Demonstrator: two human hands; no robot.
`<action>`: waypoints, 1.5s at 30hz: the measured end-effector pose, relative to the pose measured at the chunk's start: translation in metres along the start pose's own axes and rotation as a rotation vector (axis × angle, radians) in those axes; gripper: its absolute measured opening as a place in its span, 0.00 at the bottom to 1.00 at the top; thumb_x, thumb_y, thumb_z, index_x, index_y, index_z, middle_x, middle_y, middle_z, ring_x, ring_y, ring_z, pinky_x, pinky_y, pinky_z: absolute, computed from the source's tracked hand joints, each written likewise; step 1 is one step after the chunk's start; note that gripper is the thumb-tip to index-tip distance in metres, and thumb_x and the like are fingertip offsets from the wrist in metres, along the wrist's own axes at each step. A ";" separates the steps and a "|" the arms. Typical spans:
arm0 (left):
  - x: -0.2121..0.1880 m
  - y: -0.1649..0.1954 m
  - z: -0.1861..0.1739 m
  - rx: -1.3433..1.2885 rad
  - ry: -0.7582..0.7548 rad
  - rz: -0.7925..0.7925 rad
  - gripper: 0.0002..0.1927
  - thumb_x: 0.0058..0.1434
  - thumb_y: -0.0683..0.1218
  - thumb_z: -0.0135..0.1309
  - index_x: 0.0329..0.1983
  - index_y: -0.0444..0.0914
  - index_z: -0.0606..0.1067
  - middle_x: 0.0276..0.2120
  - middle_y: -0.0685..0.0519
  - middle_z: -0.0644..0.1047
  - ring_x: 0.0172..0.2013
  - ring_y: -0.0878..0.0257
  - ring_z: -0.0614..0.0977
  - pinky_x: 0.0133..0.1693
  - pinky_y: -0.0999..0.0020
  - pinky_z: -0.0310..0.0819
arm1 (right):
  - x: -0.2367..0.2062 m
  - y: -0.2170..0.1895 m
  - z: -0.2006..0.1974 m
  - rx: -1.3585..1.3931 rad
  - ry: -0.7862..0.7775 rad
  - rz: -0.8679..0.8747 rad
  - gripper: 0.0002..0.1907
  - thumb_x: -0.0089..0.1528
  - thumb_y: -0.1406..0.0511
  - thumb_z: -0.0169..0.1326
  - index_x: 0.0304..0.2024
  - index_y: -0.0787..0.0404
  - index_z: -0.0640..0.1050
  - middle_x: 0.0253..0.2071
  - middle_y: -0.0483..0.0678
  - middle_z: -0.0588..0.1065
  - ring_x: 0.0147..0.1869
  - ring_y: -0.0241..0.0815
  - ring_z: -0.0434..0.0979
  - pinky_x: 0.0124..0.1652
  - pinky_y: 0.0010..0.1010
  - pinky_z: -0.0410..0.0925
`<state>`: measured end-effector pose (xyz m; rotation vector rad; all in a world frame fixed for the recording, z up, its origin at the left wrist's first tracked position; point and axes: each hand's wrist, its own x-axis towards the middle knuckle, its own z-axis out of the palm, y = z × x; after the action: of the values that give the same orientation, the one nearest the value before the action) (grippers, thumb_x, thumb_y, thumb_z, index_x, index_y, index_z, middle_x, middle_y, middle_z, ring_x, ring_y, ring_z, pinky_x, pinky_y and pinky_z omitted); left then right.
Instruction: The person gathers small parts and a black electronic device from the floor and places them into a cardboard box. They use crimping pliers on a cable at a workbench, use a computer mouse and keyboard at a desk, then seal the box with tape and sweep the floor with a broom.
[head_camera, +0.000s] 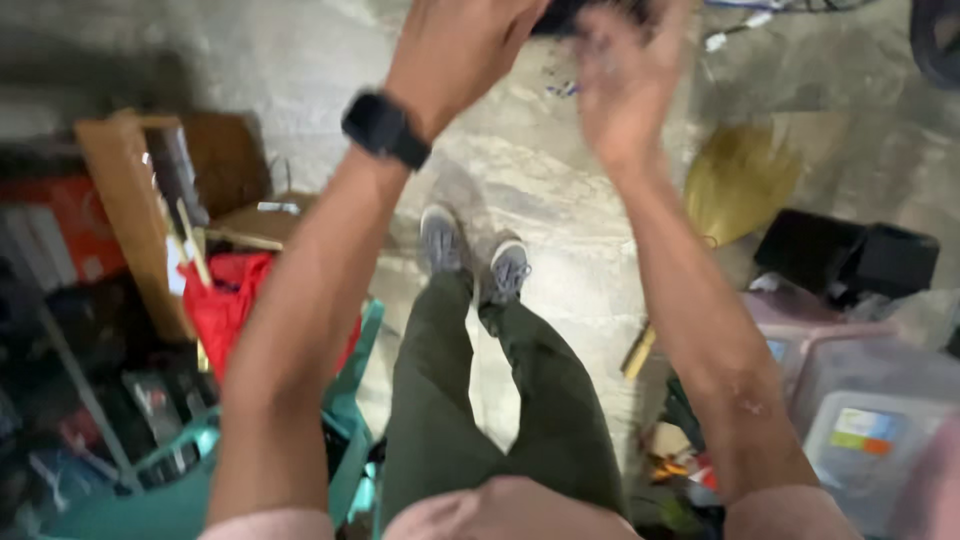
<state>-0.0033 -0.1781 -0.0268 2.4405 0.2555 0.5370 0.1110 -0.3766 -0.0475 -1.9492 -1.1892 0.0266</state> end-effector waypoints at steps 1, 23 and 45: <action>-0.006 -0.002 0.010 -0.046 -0.017 0.001 0.05 0.65 0.40 0.59 0.43 0.42 0.81 0.37 0.47 0.79 0.38 0.45 0.81 0.37 0.51 0.74 | -0.004 0.012 0.009 -0.031 0.022 -0.003 0.16 0.61 0.76 0.67 0.49 0.59 0.80 0.53 0.55 0.68 0.54 0.51 0.77 0.52 0.36 0.74; -0.137 -0.138 0.359 -0.059 -0.016 -0.450 0.27 0.65 0.45 0.58 0.66 0.34 0.67 0.56 0.37 0.72 0.50 0.38 0.76 0.54 0.46 0.66 | -0.226 0.278 0.150 -0.016 -0.256 0.326 0.13 0.54 0.68 0.71 0.41 0.56 0.85 0.50 0.55 0.70 0.47 0.52 0.79 0.45 0.39 0.73; -0.083 -0.255 0.536 -0.060 -0.070 -0.367 0.33 0.57 0.39 0.59 0.68 0.41 0.68 0.59 0.42 0.72 0.55 0.38 0.75 0.57 0.51 0.70 | -0.245 0.498 0.162 0.093 -0.103 0.535 0.23 0.58 0.75 0.57 0.56 0.63 0.76 0.54 0.52 0.76 0.44 0.46 0.80 0.43 0.34 0.76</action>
<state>0.1420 -0.2873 -0.5975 2.2747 0.6320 0.2917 0.2712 -0.5581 -0.5726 -2.1468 -0.6835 0.4564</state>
